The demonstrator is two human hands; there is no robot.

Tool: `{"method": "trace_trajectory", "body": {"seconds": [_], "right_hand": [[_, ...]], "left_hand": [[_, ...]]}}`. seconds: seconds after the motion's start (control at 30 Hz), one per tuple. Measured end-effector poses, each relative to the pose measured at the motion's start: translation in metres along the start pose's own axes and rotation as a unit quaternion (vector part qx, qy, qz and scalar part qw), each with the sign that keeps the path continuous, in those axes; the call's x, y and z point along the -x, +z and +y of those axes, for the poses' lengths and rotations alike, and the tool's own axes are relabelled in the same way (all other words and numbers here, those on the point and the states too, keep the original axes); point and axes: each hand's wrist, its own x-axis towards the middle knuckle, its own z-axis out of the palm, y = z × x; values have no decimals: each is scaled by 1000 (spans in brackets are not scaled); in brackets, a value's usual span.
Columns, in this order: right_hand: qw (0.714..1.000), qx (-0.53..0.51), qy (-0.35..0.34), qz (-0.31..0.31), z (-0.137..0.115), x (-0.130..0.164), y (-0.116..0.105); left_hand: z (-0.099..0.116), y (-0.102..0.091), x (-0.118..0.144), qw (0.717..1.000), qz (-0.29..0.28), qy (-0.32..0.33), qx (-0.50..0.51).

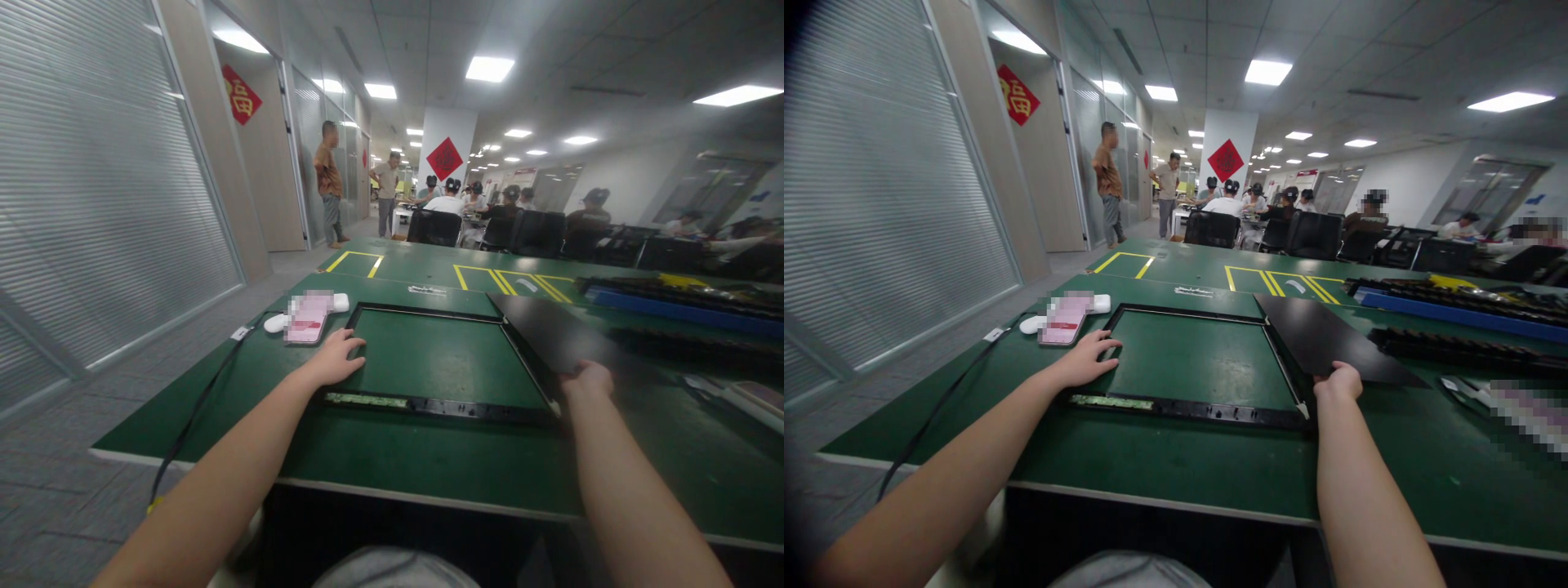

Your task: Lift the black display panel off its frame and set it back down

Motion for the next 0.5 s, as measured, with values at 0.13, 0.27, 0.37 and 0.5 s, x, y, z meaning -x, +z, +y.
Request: {"method": "trace_trajectory", "body": {"seconds": [0.13, 0.27, 0.37, 0.5], "right_hand": [[999, 14, 21, 39, 1, -5, 0], [996, 6, 56, 72, 1, -6, 0], [997, 7, 54, 46, -1, -4, 1], [996, 24, 73, 48, -4, -1, 2]], "left_hand": [[2, -1, 1, 1000, -8, -5, -9], [4, -1, 2, 1000, -14, -11, -18], [3, -1, 2, 1000, -11, -9, -9], [2, -1, 1, 1000, -10, -6, -4]]}}
